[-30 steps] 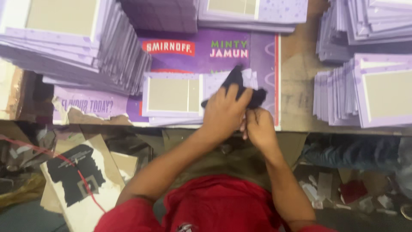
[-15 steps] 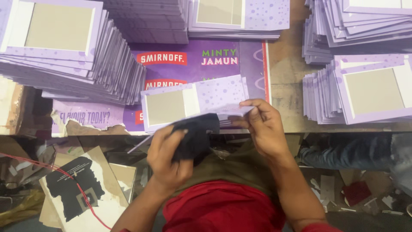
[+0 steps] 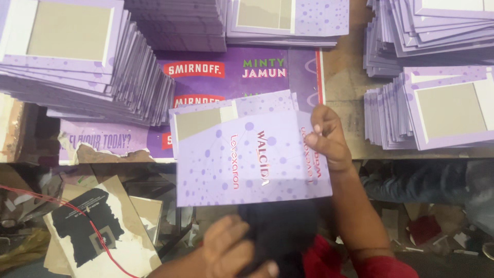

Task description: The person wipes the surface of purple cards with a black cloth, then folds each card in half and places it on a stack. The person repeats this process for multiple cards.

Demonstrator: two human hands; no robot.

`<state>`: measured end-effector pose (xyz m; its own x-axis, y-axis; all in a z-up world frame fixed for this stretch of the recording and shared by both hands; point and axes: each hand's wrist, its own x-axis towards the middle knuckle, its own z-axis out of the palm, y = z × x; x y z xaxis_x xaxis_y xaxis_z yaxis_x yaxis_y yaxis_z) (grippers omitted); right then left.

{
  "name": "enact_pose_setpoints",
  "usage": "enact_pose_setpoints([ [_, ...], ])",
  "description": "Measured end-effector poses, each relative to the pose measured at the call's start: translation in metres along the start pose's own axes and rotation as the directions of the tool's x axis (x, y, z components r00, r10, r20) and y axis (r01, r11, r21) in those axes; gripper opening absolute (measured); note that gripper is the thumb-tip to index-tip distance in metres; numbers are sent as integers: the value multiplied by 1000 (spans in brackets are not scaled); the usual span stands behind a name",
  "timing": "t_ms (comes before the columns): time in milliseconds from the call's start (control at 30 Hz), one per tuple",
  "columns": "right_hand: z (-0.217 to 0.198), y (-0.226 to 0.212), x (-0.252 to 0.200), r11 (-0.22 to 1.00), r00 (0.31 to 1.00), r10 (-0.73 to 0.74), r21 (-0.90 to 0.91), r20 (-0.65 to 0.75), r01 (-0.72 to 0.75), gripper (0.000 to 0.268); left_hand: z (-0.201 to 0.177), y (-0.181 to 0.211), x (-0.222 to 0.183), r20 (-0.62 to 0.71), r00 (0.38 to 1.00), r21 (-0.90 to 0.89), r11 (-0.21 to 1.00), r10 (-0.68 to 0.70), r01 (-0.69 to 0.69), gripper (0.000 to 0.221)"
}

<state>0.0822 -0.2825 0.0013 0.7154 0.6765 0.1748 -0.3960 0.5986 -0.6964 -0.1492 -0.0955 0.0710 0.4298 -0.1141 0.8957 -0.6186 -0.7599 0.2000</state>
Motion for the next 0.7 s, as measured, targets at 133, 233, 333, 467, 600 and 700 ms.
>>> enact_pose_setpoints([
  [133,20,5,42,940,992,118,-316,-48,-127,50,2,0,2,103,990,-4,996,94,-94,36],
  [233,22,20,54,790,956,129,-556,-264,-260,47,26,-15,21,86,944,137,943,-318,305,41],
  [333,6,37,47,697,966,47,-684,-255,-214,25,66,-54,31,150,795,257,800,-587,542,57],
  [467,-22,46,40,652,963,-38,-737,-266,-177,14,127,-91,25,328,716,366,782,-616,504,65],
  [600,-33,51,43,809,886,98,-482,-453,-336,16,131,-110,12,346,624,514,698,-700,498,45],
  [700,-26,55,49,834,851,142,-402,-505,-378,18,94,-126,1,219,569,690,538,-792,484,35],
])
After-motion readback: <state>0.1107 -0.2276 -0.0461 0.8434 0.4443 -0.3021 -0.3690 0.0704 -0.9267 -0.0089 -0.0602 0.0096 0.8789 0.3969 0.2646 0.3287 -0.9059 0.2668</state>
